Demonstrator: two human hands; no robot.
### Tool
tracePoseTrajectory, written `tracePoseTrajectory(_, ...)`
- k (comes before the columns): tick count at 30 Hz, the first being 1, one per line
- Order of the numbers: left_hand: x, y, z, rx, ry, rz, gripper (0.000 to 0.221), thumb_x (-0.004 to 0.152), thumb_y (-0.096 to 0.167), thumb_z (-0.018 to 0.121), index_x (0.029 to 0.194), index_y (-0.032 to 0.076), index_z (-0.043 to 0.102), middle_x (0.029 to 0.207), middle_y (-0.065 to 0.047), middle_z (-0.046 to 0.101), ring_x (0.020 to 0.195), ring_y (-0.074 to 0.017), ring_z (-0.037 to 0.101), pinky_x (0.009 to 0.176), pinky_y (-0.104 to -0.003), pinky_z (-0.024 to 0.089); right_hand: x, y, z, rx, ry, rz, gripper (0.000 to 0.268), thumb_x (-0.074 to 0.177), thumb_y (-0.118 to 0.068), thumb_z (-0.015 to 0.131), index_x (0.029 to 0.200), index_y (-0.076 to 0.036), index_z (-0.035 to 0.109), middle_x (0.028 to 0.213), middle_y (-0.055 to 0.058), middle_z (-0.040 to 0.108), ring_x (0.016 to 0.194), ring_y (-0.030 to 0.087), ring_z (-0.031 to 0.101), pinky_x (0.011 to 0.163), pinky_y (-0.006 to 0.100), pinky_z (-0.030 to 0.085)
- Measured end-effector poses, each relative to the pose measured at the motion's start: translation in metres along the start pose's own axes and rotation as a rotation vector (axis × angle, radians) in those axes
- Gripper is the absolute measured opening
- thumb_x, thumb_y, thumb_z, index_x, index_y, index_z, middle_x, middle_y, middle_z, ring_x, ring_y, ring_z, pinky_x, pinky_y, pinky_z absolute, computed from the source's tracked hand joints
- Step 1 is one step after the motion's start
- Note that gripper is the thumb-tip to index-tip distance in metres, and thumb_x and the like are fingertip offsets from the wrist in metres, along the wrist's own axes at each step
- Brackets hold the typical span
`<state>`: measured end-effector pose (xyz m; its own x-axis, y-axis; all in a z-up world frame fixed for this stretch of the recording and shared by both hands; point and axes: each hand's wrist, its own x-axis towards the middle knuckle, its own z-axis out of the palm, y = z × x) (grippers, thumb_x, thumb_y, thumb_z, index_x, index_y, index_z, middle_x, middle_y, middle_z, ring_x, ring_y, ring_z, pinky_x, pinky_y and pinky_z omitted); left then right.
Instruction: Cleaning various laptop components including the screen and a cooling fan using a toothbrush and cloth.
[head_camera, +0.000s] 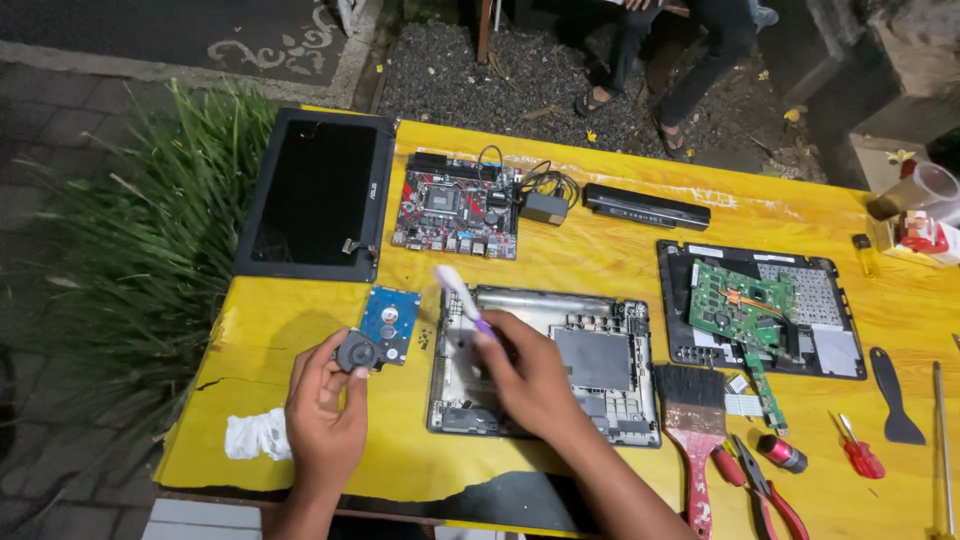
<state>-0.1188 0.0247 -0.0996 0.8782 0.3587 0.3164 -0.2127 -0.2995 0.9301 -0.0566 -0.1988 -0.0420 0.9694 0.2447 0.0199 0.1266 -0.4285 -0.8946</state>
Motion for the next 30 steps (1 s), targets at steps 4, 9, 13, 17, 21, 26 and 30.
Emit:
tracePoseTrajectory(4, 0.017, 0.015, 0.022, -0.102, -0.062, 0.052, 0.046, 0.09, -0.009, 0.065, 0.136, -0.005, 0.056, 0.129, -0.022, 0.064, 0.119, -0.0342, 0.07, 0.101, -0.04, 0.062, -0.037, 0.025, -0.022, 0.156, 0.054, 0.134, 0.022, 0.1, -0.022, 0.056, 0.112, -0.011, 0.072, 0.088, 0.001, 0.078, 0.084, 0.014, 0.071, 0.076, 0.028, 0.055)
tracePoseTrajectory(9, 0.041, 0.06, 0.066, -0.138, -0.255, -0.05, 0.051, 0.088, -0.003, 0.067, 0.138, 0.005, 0.057, 0.134, -0.015, 0.065, 0.117, -0.0275, 0.072, 0.098, -0.034, 0.063, -0.072, 0.032, -0.048, 0.279, 0.202, 0.12, 0.018, 0.099, -0.021, 0.059, 0.1, -0.007, 0.071, 0.095, 0.005, 0.073, 0.084, 0.017, 0.069, 0.076, 0.03, 0.052)
tracePoseTrajectory(13, 0.045, 0.067, 0.098, -0.265, -0.354, -0.017, 0.048, 0.091, -0.003, 0.066, 0.138, 0.001, 0.057, 0.126, -0.017, 0.064, 0.118, -0.0283, 0.071, 0.102, -0.034, 0.061, -0.122, 0.061, -0.071, -0.31, 0.28, 0.401, 0.022, 0.087, -0.034, 0.068, 0.106, -0.024, 0.073, 0.083, -0.002, 0.079, 0.074, 0.014, 0.069, 0.07, 0.03, 0.052)
tracePoseTrajectory(17, 0.051, 0.067, 0.117, -0.117, -0.378, 0.076, 0.045, 0.094, 0.006, 0.066, 0.139, 0.006, 0.059, 0.124, -0.013, 0.063, 0.111, -0.0269, 0.073, 0.096, -0.033, 0.064, -0.169, 0.114, -0.093, -0.591, 0.411, 0.355, 0.053, 0.08, -0.033, 0.078, 0.127, -0.012, 0.064, 0.114, 0.012, 0.065, 0.091, 0.029, 0.07, 0.081, 0.046, 0.06)
tracePoseTrajectory(21, 0.062, 0.064, 0.135, -0.097, -0.36, 0.156, 0.045, 0.096, 0.005, 0.064, 0.14, 0.007, 0.057, 0.122, -0.014, 0.062, 0.107, -0.028, 0.075, 0.087, -0.031, 0.068, -0.184, 0.117, -0.105, -0.693, 0.465, 0.751, 0.073, 0.077, -0.045, 0.078, 0.14, -0.013, 0.058, 0.127, 0.014, 0.058, 0.108, 0.032, 0.068, 0.087, 0.054, 0.063)
tracePoseTrajectory(26, 0.067, 0.045, 0.151, -0.017, -0.325, 0.289, 0.041, 0.097, 0.004, 0.063, 0.138, 0.007, 0.058, 0.127, -0.016, 0.062, 0.103, -0.0326, 0.076, 0.081, -0.035, 0.069, -0.188, 0.129, -0.104, -0.716, 0.458, 0.673, 0.071, 0.078, -0.04, 0.075, 0.143, -0.019, 0.055, 0.127, 0.015, 0.062, 0.109, 0.035, 0.067, 0.084, 0.053, 0.061)
tracePoseTrajectory(30, 0.064, 0.028, 0.152, 0.038, -0.344, 0.356, 0.038, 0.099, 0.008, 0.063, 0.137, 0.007, 0.06, 0.123, -0.014, 0.063, 0.103, -0.0295, 0.073, 0.089, -0.036, 0.066, -0.182, 0.133, -0.111, -0.7, 0.458, 0.672, 0.064, 0.081, -0.035, 0.07, 0.141, -0.019, 0.057, 0.12, 0.014, 0.07, 0.103, 0.035, 0.07, 0.082, 0.053, 0.059)
